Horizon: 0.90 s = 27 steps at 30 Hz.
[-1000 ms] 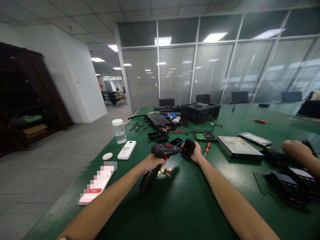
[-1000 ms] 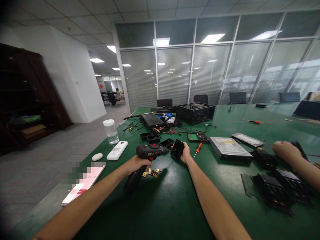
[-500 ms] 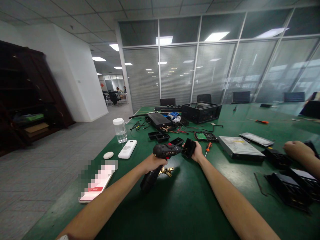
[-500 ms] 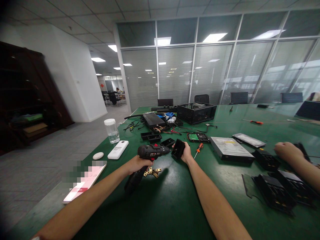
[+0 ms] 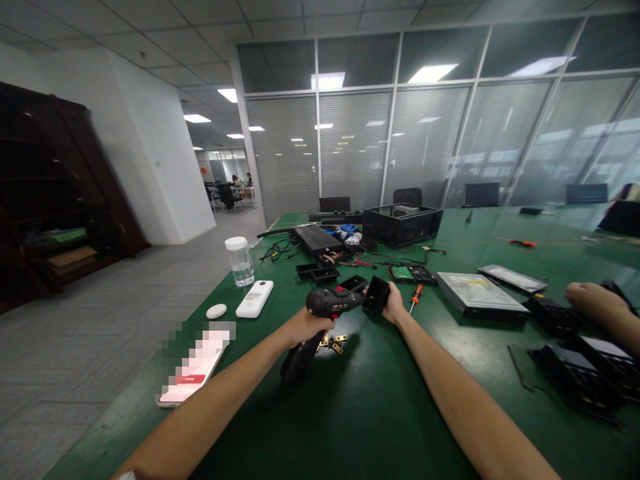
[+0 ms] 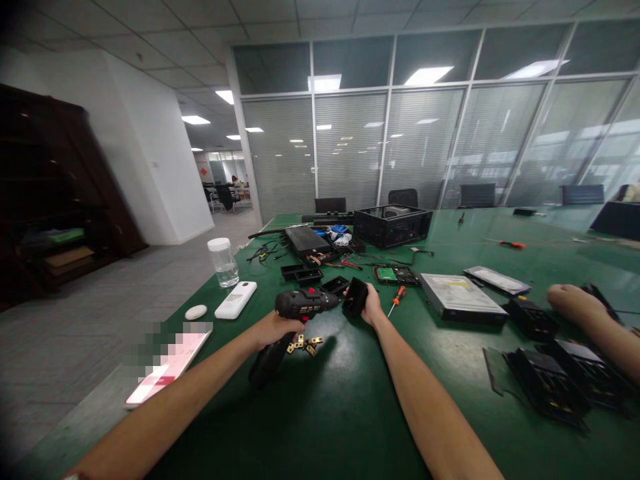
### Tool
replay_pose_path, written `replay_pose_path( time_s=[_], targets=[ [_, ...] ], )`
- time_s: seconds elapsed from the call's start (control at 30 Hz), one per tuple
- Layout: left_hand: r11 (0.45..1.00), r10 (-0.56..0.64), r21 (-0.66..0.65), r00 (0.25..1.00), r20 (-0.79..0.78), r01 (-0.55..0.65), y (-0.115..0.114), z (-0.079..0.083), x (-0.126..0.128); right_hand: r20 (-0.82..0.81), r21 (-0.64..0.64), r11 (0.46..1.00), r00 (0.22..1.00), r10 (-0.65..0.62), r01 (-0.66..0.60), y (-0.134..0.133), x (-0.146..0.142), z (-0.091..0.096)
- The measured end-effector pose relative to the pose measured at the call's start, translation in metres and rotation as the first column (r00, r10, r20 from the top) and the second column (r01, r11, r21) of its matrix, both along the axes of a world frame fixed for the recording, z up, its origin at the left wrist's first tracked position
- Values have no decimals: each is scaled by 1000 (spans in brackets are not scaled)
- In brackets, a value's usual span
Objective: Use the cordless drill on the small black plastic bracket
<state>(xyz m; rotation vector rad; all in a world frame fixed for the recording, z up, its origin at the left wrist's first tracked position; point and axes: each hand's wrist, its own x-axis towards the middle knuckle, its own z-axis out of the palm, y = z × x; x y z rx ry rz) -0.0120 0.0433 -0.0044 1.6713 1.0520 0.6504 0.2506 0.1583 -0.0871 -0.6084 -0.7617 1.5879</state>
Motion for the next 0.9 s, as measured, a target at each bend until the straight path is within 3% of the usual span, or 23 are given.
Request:
replay_pose_path(
  time_s=[0.9],
  targets=[
    [999, -9, -51, 999, 47, 12, 0, 2, 1, 37, -64, 995, 996, -77, 79, -3, -5, 4]
  ],
)
